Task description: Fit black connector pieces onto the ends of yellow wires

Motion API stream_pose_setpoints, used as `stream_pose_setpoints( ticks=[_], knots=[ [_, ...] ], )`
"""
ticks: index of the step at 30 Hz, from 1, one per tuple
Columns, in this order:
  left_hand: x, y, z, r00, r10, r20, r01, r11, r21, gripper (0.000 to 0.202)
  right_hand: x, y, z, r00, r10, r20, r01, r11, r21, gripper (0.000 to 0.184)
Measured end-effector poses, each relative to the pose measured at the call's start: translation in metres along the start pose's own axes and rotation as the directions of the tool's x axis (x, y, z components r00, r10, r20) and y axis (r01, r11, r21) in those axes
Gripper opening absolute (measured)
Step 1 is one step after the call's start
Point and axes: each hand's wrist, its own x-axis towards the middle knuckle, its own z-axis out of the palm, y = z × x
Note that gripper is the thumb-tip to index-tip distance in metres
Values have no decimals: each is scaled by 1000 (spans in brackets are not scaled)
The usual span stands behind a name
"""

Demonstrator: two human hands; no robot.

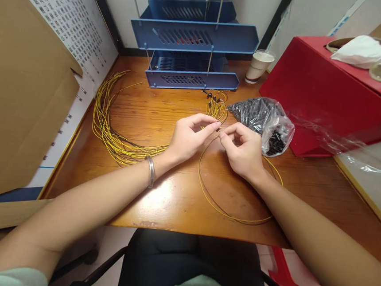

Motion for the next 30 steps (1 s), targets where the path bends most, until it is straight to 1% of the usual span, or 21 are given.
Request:
stream_pose_setpoints(
  ticks=[4,14,20,30],
  knots=[
    [0,1,1,999,-37,31,38,998,-46,19,1,0,0,1000,-10,-2,10,1000,-6,16],
    [-1,3,3,996,-69,60,73,995,-70,19,0,-1,0,1000,-4,8,4,1000,-3,17],
    [-2,2,2,998,-54,42,56,998,-40,19,-1,-2,0,1000,-24,5,24,1000,-18,16],
    [-1,-1,3,999,-7,42,8,1000,-24,18,-2,-2,1,999,-30,22,30,999,-11,16]
  ],
)
